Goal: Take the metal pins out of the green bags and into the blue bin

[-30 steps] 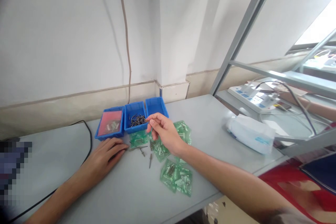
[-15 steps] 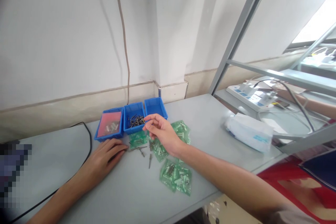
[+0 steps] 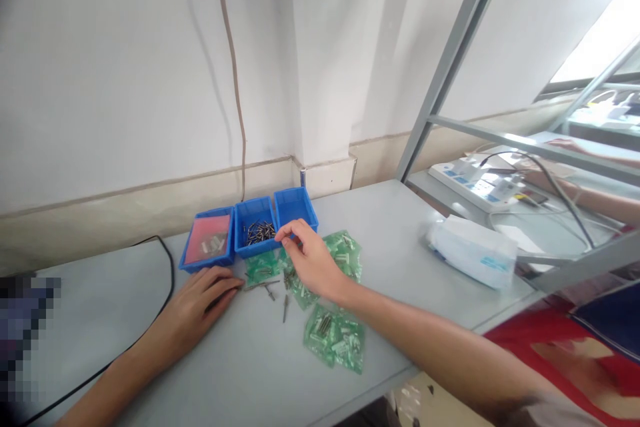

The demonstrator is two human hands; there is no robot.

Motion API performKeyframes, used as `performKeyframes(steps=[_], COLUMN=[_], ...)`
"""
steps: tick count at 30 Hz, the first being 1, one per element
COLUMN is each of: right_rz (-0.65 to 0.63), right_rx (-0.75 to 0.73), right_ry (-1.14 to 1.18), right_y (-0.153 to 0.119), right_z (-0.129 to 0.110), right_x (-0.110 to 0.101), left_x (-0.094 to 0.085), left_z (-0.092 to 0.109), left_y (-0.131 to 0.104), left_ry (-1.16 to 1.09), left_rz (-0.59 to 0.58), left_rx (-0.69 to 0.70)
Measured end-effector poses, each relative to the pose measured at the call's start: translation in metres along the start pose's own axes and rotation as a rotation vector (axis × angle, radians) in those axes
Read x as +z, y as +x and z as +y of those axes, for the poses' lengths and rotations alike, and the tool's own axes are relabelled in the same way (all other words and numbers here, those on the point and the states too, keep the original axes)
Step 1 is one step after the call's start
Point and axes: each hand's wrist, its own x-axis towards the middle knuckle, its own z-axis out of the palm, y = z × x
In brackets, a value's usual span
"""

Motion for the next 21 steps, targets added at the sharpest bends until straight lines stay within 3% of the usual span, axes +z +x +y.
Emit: performKeyframes(steps=[5,12,21], right_rz=[0.001,-0.075,-0.113], right_rx=[-0.065,-0.290,-0.312], right_ry=[-0.176,-0.529,-0.580], right_y=[-0.0024,-0.0065,-0.0084], right_z=[-0.0018,0.0024,0.0038], right_x=[0.0019,0.0071,0.0056], left_x=[0.0004,-0.0001,0.0010], left_z=[0.0008,0.0016,-0.0007], left_y=[-0.0003,-0.0002,-0.0002], left_ry=[-0.009,-0.013,-0.017], left_rz=[-0.011,-0.009,0.005], left_rx=[-0.005,-0.002,-0.002])
